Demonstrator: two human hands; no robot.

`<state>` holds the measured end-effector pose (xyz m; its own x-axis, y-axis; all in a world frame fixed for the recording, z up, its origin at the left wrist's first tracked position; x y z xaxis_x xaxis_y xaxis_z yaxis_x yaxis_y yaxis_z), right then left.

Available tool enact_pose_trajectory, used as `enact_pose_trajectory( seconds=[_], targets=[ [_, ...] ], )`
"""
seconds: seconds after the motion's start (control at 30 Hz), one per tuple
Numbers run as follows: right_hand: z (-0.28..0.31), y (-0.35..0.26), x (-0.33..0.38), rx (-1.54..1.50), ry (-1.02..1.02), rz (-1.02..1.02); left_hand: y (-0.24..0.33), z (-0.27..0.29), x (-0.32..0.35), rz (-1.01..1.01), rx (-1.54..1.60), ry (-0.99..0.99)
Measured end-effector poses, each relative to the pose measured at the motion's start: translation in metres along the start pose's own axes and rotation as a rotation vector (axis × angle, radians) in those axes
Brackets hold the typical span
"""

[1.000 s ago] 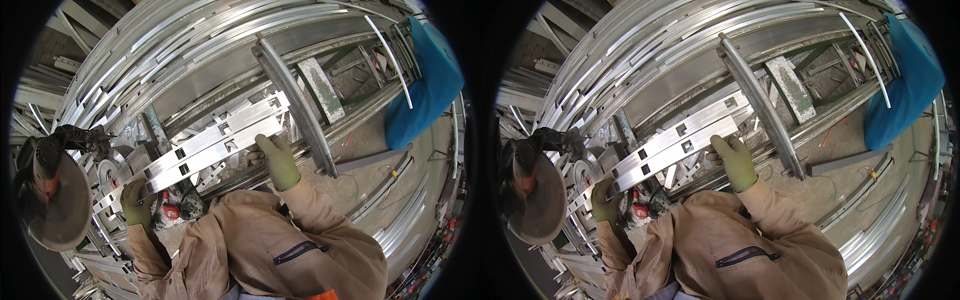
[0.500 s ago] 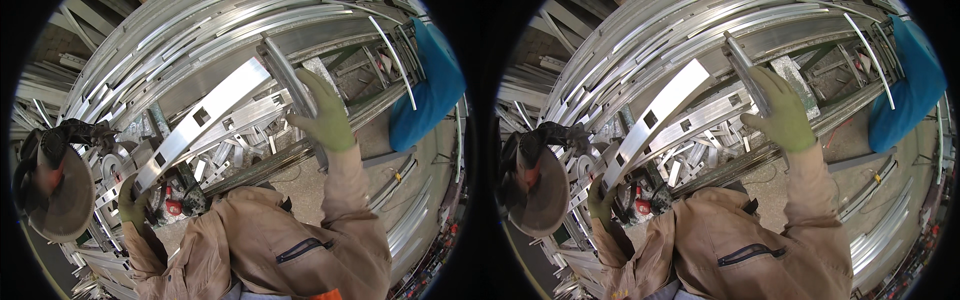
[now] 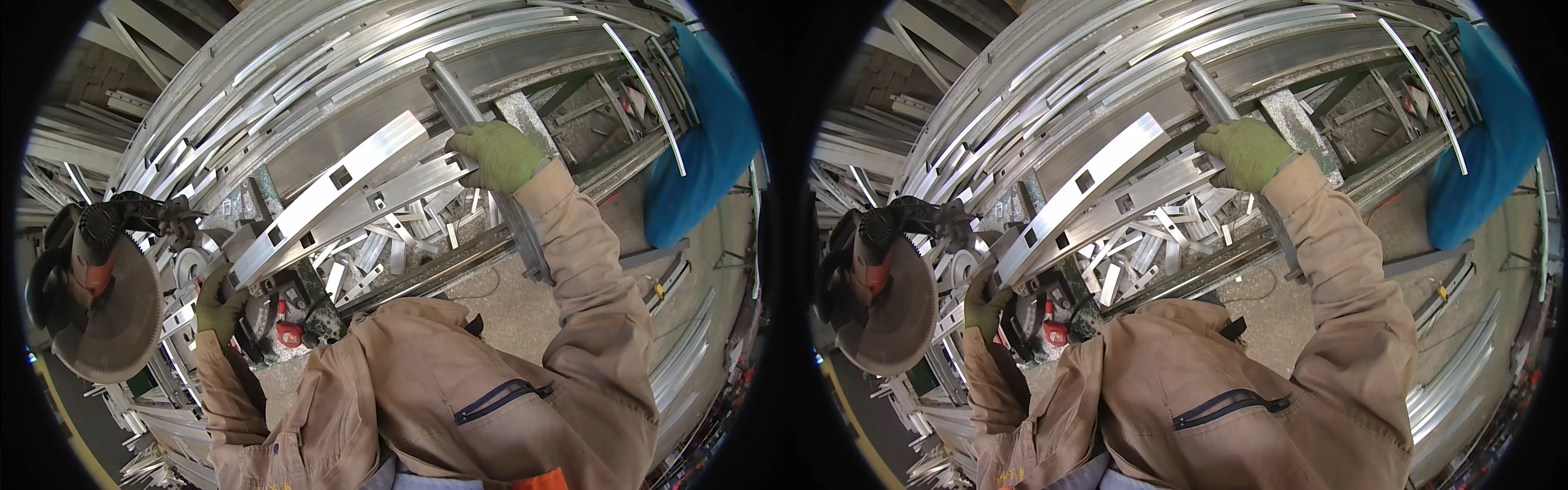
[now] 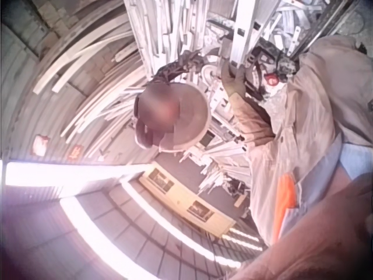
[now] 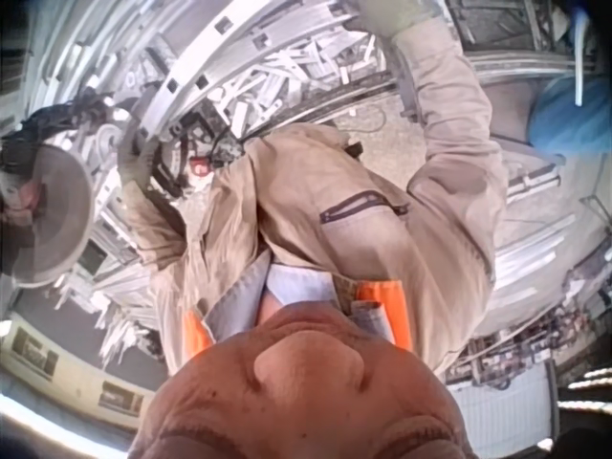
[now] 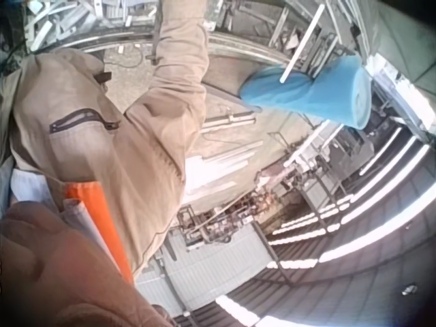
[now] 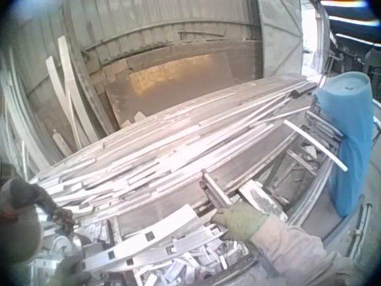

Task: The person uses a chop saw to cut aluminum profiles into shorter pieces. They position each profile on the saw, lower the blade to cut, then remove and set aside the cut pieces. The person also marks some pieces with a marker before cutting.

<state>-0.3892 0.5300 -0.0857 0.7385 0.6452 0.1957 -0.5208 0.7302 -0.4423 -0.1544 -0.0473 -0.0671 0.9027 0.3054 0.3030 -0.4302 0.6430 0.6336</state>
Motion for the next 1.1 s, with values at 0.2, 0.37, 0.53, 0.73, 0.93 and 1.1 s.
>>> enact_pose_trajectory(
  seconds=[0.2, 0.37, 0.53, 0.73, 0.93, 1.1],
  targets=[
    [-0.001, 0.001, 0.001, 0.003, -0.007, 0.007, -0.008, 0.000, -0.008, 0.019, -0.097, -0.026],
    [-0.003, 0.008, 0.003, -0.040, 0.029, 0.046, -0.015, 0.001, -0.014, 0.058, -0.106, -0.052],
    [-0.011, 0.022, 0.006, -0.192, 0.029, 0.045, -0.022, -0.007, -0.013, 0.118, 0.013, -0.087],
    [-0.023, 0.028, 0.003, -0.185, 0.024, 0.090, -0.002, -0.005, -0.020, -0.025, -0.125, -0.096],
    [-0.023, 0.030, 0.003, -0.226, 0.121, 0.138, 0.008, -0.012, -0.024, -0.007, -0.225, -0.112],
    [-0.015, 0.027, 0.003, -0.278, 0.177, 0.179, -0.007, -0.017, -0.029, 0.117, -0.155, -0.153]
  ],
)
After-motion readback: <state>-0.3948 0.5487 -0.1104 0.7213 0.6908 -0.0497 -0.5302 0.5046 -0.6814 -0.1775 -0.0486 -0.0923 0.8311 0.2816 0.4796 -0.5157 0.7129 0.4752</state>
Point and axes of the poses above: each hand's wrist, its own x-axis away from the middle knuckle, its own z-axis out of the back of the hand, y = z × x, the point moved 9 cm from there along -x, towards the middle knuckle, and after that the axes turned 7 degrees about -x, right-handed, at the moved point
